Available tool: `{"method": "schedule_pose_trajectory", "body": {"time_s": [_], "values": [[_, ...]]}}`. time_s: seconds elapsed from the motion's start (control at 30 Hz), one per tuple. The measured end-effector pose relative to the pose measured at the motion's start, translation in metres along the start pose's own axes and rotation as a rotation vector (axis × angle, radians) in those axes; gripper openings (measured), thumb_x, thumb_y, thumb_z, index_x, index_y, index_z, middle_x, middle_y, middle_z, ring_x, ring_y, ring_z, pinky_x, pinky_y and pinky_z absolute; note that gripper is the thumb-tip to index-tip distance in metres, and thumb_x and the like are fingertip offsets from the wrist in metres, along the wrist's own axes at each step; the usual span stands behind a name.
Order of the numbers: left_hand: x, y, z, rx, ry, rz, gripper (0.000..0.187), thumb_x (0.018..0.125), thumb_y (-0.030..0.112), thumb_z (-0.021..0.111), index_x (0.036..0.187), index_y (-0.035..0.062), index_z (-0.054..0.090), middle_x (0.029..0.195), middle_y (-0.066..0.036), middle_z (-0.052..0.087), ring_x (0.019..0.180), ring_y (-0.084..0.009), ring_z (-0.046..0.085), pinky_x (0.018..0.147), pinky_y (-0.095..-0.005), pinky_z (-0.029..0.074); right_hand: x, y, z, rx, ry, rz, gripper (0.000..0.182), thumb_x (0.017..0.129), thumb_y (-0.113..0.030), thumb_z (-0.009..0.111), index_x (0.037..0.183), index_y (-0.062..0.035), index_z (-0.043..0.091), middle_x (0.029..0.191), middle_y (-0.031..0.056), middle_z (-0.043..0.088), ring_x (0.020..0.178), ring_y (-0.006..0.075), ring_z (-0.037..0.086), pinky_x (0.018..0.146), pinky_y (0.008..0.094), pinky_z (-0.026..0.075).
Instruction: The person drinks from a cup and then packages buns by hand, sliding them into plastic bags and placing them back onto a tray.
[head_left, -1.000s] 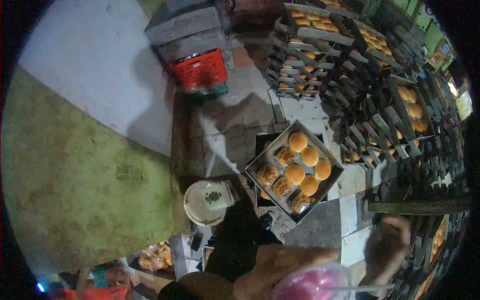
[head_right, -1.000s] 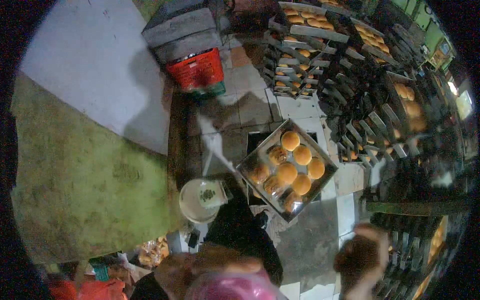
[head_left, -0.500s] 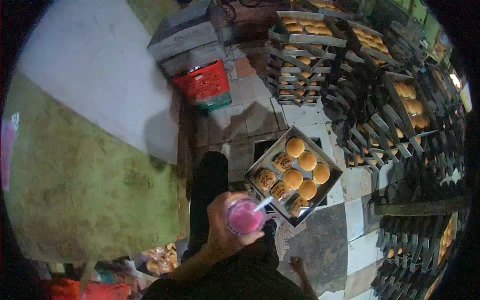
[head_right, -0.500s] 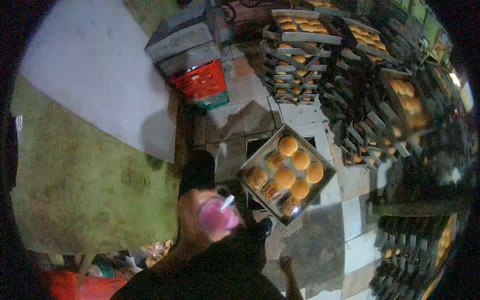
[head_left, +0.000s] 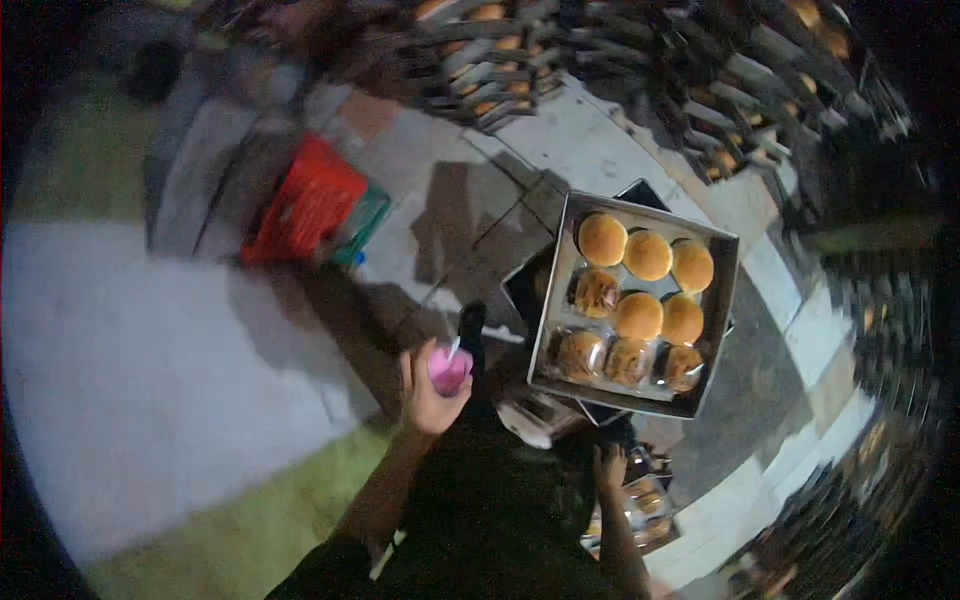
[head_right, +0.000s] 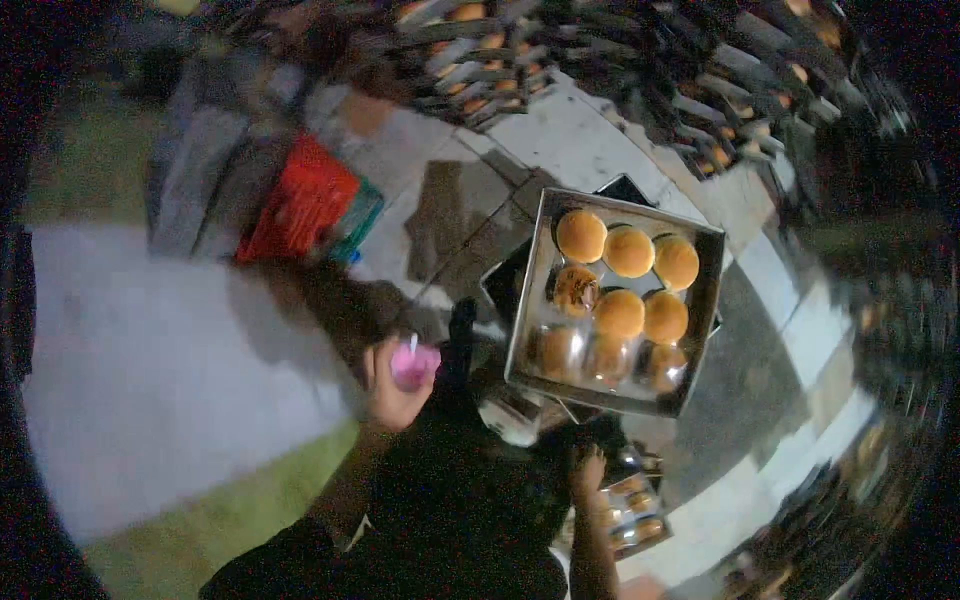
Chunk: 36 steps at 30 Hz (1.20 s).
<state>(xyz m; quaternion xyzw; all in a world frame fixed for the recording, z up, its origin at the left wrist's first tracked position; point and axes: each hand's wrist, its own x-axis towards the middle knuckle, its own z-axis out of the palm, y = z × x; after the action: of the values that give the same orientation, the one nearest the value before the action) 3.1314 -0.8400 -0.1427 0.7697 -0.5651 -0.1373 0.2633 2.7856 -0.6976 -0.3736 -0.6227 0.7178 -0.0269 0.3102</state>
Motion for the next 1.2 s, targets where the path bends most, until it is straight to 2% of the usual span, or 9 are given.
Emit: {"method": "schedule_pose_trajectory", "body": {"time_s": [0.2, 0.37, 0.47, 0.53, 0.57, 0.67, 0.7, 0.8, 1.2], "values": [[0.035, -0.213, 0.08, 0.245, -0.211, -0.145, 0.073, 0.064, 0.026, 0.073, 0.121, 0.0029, 0.033, 0.109, -0.026, 0.04, 0.102, -0.044, 0.039, 0.09, -0.0542, 0.03, -0.021, -0.094, 0.066, -0.258, -0.08, 0.193, 0.036, 0.076, -0.032, 0.057, 0.097, -0.003, 0.05, 0.097, 0.0184, 0.051, 0.096, 0.0383, 0.044, 0.079, 0.0489, 0.039], [-0.002, -0.369, 0.167, 0.201, -0.299, -0.599, 0.072, 0.072, 0.036, 0.065, 0.124, 0.002, 0.029, 0.12, -0.027, 0.036, 0.113, -0.0437, 0.034, 0.095, -0.0519, 0.027, -0.03, -0.042, 0.122, -0.221, -0.328, -0.002, 0.042, 0.076, -0.029, 0.057, 0.107, -0.0024, 0.048, 0.106, 0.0203, 0.048, 0.102, 0.0397, 0.042, 0.084, 0.0507, 0.036], [-0.112, -0.538, 0.28, 0.496, -0.244, -0.621, 0.073, 0.072, 0.037, 0.064, 0.126, 0.0025, 0.029, 0.124, -0.027, 0.035, 0.115, -0.0413, 0.035, 0.097, -0.051, 0.028, 0.003, 0.009, 0.179, -0.319, -0.198, -0.184, 0.052, 0.076, -0.029, 0.058, 0.118, -0.0026, 0.043, 0.116, 0.0225, 0.044, 0.11, 0.0414, 0.038, 0.09, 0.0523, 0.033], [-0.146, -0.557, 0.308, 0.628, -0.237, -0.683, 0.071, 0.073, 0.04, 0.061, 0.126, 0.0021, 0.032, 0.123, -0.026, 0.039, 0.112, -0.0397, 0.04, 0.098, -0.0486, 0.029, 0.016, 0.028, 0.203, -0.314, -0.515, -0.029, 0.059, 0.091, -0.047, 0.013, 0.136, -0.0096, 0.021, 0.139, 0.0189, 0.02, 0.127, 0.0397, 0.019, 0.104, 0.0491, 0.018], [-0.172, -0.579, 0.323, 0.656, -0.165, -0.573, 0.067, 0.074, 0.041, 0.059, 0.124, 0.0015, 0.036, 0.12, -0.025, 0.042, 0.109, -0.0382, 0.042, 0.096, -0.0486, 0.031, 0.006, 0.065, 0.232, -0.266, -0.311, -0.333, 0.057, 0.091, -0.045, 0.011, 0.136, -0.0115, 0.023, 0.139, 0.0188, 0.02, 0.127, 0.041, 0.017, 0.104, 0.0495, 0.017], [-0.248, -0.662, 0.387, 0.938, -0.266, -0.225, 0.058, 0.077, 0.039, 0.056, 0.119, 0.0004, 0.042, 0.111, -0.022, 0.048, 0.102, -0.035, 0.048, 0.09, -0.047, 0.038, 0.027, -0.002, 0.22, -0.243, -0.633, -0.119, 0.056, 0.09, -0.043, 0.023, 0.135, -0.0116, 0.026, 0.139, 0.0192, 0.021, 0.126, 0.0416, 0.021, 0.103, 0.0506, 0.018], [-0.252, -0.672, 0.398, 1.186, -0.455, 0.038, 0.053, 0.079, 0.036, 0.055, 0.116, 0.0, 0.046, 0.107, -0.02, 0.051, 0.097, -0.0333, 0.051, 0.086, -0.0454, 0.042, 0.022, 0.006, 0.224, -0.336, -0.731, -0.142, 0.054, 0.087, -0.035, 0.032, 0.134, -0.0095, 0.028, 0.138, 0.0195, 0.024, 0.126, 0.0418, 0.022, 0.102, 0.0526, 0.019], [-0.274, -0.684, 0.419, 1.025, -0.509, 0.013, 0.052, 0.079, 0.036, 0.056, 0.116, 0.0004, 0.045, 0.107, -0.02, 0.05, 0.097, -0.0321, 0.05, 0.086, -0.0443, 0.041, -0.005, 0.01, 0.249, -0.101, -0.476, -0.299, 0.052, 0.085, -0.026, 0.034, 0.134, -0.0082, 0.029, 0.137, 0.0196, 0.026, 0.127, 0.0411, 0.021, 0.101, 0.0543, 0.02], [-0.247, -0.667, 0.422, 0.329, -0.233, -0.648, 0.05, 0.08, 0.033, 0.057, 0.116, 0.002, 0.042, 0.109, -0.016, 0.048, 0.098, -0.0272, 0.049, 0.087, -0.04, 0.04, -0.031, -0.054, 0.25, -0.414, -0.185, -0.397, 0.04, 0.091, -0.033, 0.03, 0.125, -0.0168, 0.044, 0.135, 0.0151, 0.03, 0.125, 0.038, 0.024, 0.098, 0.0553, 0.023]]}}
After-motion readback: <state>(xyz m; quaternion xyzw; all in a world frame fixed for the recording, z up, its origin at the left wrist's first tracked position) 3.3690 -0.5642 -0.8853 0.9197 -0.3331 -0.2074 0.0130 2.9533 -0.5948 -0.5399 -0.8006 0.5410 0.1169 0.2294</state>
